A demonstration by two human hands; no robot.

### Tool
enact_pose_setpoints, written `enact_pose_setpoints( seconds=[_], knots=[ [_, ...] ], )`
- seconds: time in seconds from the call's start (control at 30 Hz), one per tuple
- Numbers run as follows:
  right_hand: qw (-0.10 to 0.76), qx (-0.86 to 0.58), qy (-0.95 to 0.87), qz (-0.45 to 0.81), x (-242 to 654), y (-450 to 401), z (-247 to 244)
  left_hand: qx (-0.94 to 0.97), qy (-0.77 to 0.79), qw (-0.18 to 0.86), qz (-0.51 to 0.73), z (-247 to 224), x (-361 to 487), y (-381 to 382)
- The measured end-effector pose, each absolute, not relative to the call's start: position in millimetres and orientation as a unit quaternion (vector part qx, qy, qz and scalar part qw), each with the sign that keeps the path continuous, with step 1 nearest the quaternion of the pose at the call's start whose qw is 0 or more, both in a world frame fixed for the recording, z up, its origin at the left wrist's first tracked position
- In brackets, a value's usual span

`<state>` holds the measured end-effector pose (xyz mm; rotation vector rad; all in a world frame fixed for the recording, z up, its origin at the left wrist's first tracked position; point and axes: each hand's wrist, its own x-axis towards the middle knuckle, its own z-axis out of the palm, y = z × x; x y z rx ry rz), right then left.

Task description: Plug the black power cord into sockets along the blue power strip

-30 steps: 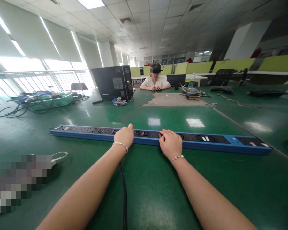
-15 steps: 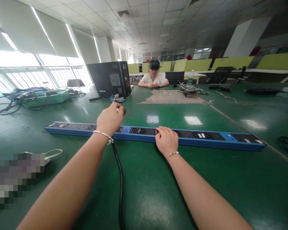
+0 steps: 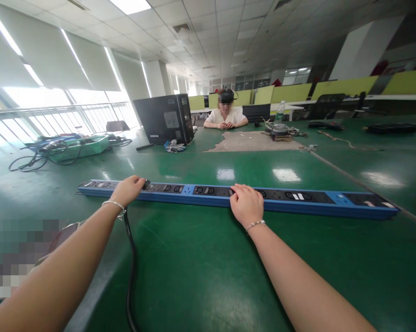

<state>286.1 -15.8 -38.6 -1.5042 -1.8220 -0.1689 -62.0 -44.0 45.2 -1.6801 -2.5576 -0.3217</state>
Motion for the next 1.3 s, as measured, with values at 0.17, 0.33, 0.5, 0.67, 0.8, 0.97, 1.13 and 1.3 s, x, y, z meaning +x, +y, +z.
enact_pose_setpoints(
  seconds=[0.17, 0.33, 0.5, 0.67, 0.8, 0.97, 1.13, 1.3],
  knots=[
    [0.379, -0.590, -0.710, -0.065, 285.7, -16.3, -38.3, -0.545, -0.833, 0.029, -0.090, 38.3, -59.1, -38.2],
    [0.381, -0.588, -0.711, -0.061, 285.5, -16.0, -38.6, -0.550, -0.832, 0.023, -0.070, 37.4, -58.7, -31.0],
    [0.384, -0.590, -0.708, -0.061, 285.7, -15.5, -39.1, -0.566, -0.823, 0.045, -0.022, 41.0, -51.0, -25.6],
    [0.376, -0.592, -0.710, -0.063, 286.0, -15.6, -39.4, -0.588, -0.805, 0.072, 0.037, 42.2, -37.3, -23.5],
    [0.372, -0.592, -0.712, -0.062, 286.2, -15.6, -39.2, -0.587, -0.803, 0.093, 0.046, 35.4, -26.8, -29.0],
    [0.377, -0.588, -0.713, -0.069, 286.9, -14.6, -39.8, -0.560, -0.820, 0.116, 0.002, 20.6, -12.9, -37.0],
    [0.371, -0.590, -0.714, -0.064, 287.4, -14.7, -39.4, -0.566, -0.822, 0.071, 0.000, 21.4, -14.9, -30.4],
    [0.367, -0.596, -0.712, -0.063, 286.8, -15.5, -37.9, -0.588, -0.808, 0.033, 0.015, 30.4, -27.5, -18.5]
  ],
)
